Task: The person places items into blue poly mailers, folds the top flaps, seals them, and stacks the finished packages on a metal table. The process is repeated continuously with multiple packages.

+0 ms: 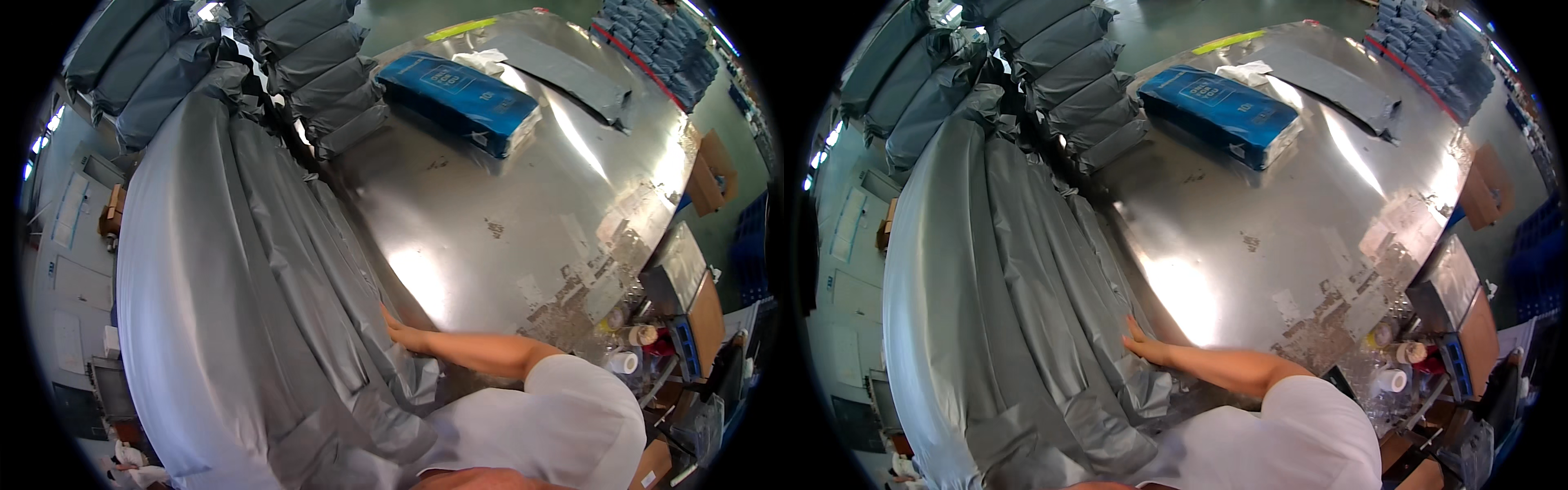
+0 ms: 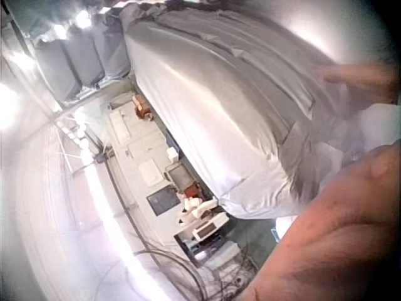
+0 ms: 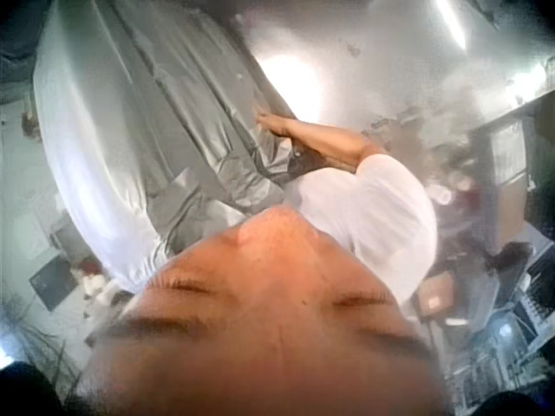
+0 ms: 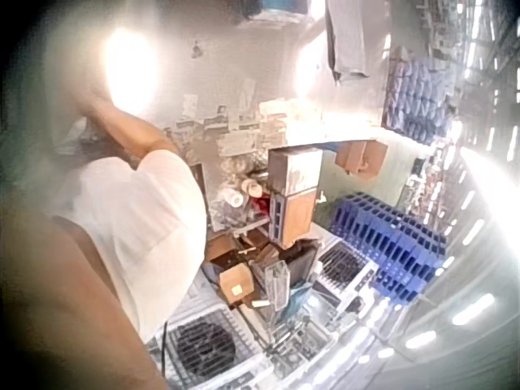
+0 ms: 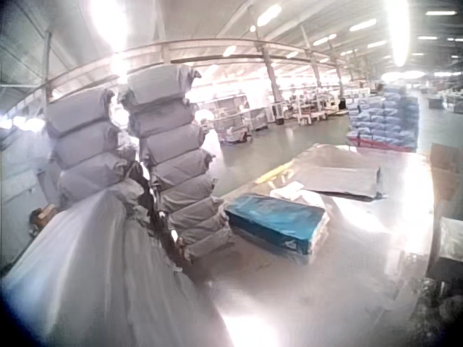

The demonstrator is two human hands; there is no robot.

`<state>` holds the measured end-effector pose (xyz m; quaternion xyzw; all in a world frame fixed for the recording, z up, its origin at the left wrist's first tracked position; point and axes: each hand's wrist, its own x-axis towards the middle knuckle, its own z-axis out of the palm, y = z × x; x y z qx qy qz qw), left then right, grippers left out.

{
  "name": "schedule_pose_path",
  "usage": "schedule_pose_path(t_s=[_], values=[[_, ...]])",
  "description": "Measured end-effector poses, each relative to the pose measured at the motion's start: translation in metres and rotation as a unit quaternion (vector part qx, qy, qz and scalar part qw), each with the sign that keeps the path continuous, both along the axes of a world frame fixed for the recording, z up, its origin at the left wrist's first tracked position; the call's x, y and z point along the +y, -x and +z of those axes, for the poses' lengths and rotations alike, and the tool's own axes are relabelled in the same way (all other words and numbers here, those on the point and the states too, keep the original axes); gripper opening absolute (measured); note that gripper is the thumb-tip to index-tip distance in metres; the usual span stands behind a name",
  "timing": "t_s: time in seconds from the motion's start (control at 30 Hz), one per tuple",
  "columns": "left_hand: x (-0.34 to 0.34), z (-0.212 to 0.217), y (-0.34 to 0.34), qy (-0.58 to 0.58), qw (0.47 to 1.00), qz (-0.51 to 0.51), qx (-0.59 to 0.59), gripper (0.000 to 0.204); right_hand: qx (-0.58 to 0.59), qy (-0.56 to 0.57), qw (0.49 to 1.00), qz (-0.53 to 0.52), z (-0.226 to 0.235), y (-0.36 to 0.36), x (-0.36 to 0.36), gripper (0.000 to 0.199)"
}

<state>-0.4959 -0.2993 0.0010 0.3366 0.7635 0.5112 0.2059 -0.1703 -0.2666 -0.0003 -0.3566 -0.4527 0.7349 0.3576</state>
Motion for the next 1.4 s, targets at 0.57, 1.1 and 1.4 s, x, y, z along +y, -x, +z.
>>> schedule_pose_path(t_s=[0.57, 1.1, 1.4], values=[[-0.029, -0.01, -0.001, 0.042, 0.998, 0.044, 0.014, 0.026, 0.004, -0.07, 0.996, -0.052, 0.002, 0.026, 0.06, 0.077], [0.002, -0.028, -0.007, 0.013, 1.0, 0.011, -0.018, 0.023, 0.117, -0.004, 0.993, -0.018, -0.01, 0.036, 0.106, 0.068], [0.03, -0.045, -0.009, -0.142, 0.979, 0.035, -0.14, 0.021, -0.038, 0.138, 0.984, -0.102, -0.066, -0.018, 0.075, 0.054]])
